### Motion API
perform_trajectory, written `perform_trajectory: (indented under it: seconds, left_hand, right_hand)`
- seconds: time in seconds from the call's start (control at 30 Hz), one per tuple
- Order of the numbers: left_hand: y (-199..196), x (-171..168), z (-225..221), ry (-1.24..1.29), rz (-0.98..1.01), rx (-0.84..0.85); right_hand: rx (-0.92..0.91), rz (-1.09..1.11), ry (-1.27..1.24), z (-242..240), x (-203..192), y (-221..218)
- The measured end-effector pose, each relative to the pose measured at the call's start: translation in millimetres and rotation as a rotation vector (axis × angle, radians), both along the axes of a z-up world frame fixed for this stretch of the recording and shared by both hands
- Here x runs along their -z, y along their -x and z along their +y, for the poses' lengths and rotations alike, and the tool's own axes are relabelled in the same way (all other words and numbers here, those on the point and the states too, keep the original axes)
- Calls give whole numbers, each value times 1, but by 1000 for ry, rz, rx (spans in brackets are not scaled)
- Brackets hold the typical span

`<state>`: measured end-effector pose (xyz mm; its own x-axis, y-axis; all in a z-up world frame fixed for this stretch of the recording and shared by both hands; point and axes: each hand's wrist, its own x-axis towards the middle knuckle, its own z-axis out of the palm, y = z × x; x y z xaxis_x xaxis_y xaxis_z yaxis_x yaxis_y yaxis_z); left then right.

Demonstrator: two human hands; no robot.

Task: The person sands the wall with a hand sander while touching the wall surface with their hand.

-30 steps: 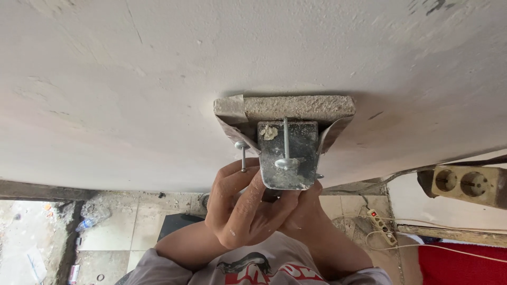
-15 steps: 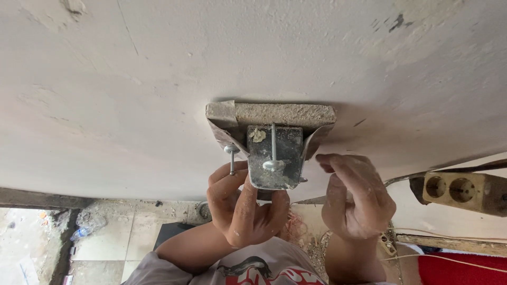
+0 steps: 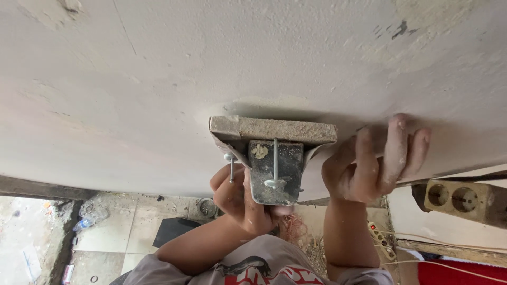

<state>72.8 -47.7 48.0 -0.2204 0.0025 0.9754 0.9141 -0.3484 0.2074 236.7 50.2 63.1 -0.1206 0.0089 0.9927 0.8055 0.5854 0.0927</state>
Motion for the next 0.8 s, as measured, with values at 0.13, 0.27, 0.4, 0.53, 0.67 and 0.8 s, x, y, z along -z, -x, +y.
perform_trajectory:
  seconds: [0.13,0.27,0.4,0.53,0.67,0.8]
  left_hand:
    - [-1,-9,-7,127,13,-27]
    - [2,-18,-16,218,18,47]
    - [1,-16,-17,217,32,24]
    - [7,-10,-22,274,48,28]
    - [8,-26,-18,206,43,-6]
    - [13,-39,-24,209,62,29]
  right_hand:
    - [-114,12,61,10,8,3]
    - [-84,-21,107,6,6,1]
    - [-94,-22,127,9,4,5]
    - [-159,-51,73,13,2,5]
    - [-89,-43,140,6,1,7]
    - [-127,-48,174,-3,-1,10]
